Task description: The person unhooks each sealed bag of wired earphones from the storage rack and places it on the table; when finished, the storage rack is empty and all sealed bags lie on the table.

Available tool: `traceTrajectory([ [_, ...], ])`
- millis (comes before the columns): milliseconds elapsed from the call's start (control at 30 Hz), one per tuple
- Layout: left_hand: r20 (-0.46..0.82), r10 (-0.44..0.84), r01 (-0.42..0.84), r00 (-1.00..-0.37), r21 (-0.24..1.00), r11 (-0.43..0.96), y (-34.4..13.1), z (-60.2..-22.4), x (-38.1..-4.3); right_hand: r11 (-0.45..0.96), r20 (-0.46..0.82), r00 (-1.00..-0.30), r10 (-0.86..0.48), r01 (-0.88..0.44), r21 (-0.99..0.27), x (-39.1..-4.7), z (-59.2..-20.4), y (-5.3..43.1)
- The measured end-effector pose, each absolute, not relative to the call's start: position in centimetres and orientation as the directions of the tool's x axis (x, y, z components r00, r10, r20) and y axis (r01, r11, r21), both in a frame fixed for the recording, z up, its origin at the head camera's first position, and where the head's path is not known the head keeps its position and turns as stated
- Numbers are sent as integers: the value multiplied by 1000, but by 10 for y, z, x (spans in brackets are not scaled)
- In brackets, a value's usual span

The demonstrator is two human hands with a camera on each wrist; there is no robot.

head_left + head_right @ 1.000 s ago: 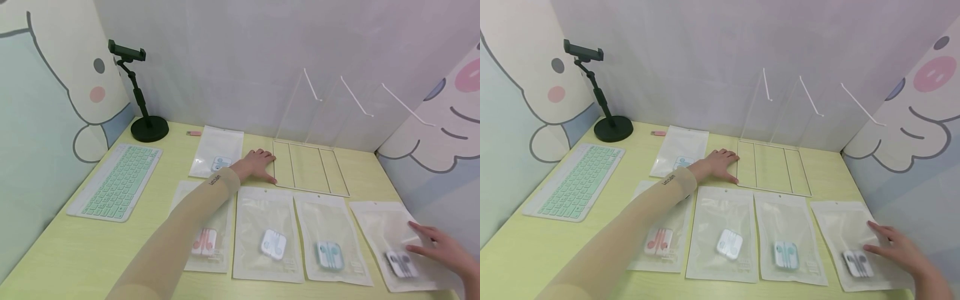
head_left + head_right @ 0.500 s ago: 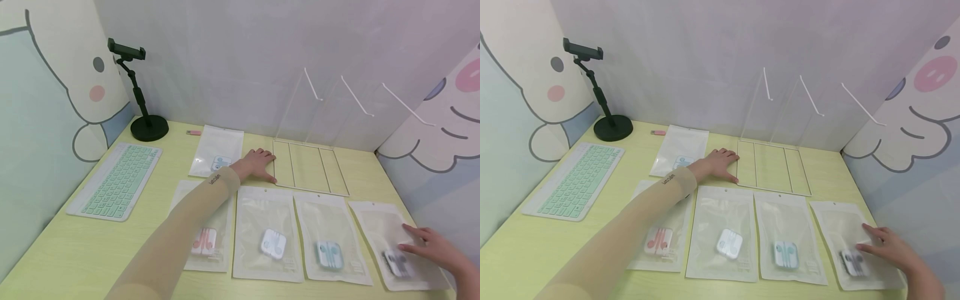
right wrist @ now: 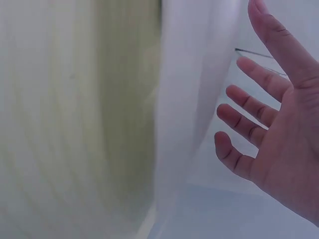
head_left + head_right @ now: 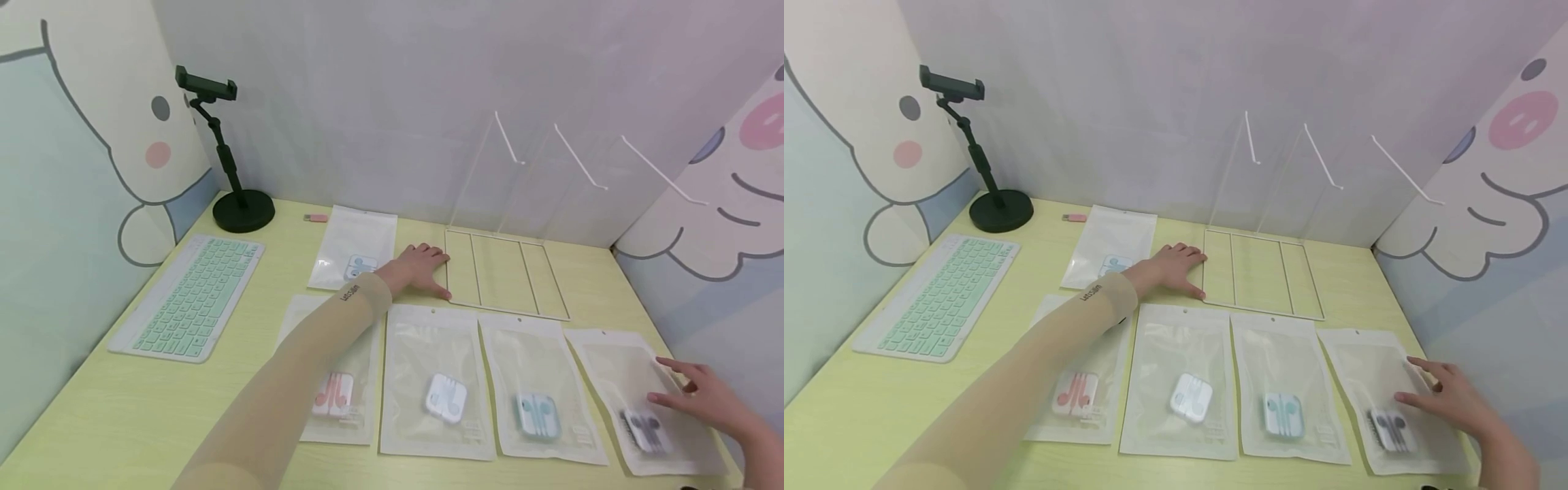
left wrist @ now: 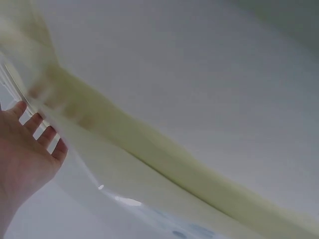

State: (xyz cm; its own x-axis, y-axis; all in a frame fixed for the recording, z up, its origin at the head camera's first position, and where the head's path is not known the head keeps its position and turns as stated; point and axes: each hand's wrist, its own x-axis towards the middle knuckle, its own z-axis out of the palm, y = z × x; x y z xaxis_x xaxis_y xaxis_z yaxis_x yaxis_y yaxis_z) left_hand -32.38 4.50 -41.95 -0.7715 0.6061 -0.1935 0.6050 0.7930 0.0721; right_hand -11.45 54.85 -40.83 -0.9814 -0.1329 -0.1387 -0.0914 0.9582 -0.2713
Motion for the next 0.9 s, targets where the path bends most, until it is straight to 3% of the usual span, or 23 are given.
traceTrajectory([
  [367, -192, 634, 591, -749, 237, 771, 35, -407, -326, 962, -24, -988, -153, -143, -231, -147, -363, 506],
  [633, -75, 680, 648, -730, 240, 723, 10, -377, -324, 921, 108, -953, -284, -302, -247, -172, -327, 475],
  [900, 75, 650, 652, -756, 175, 738, -29, -343, -306, 888, 131, -933, -336, -360, -285, -189, -299, 425],
])
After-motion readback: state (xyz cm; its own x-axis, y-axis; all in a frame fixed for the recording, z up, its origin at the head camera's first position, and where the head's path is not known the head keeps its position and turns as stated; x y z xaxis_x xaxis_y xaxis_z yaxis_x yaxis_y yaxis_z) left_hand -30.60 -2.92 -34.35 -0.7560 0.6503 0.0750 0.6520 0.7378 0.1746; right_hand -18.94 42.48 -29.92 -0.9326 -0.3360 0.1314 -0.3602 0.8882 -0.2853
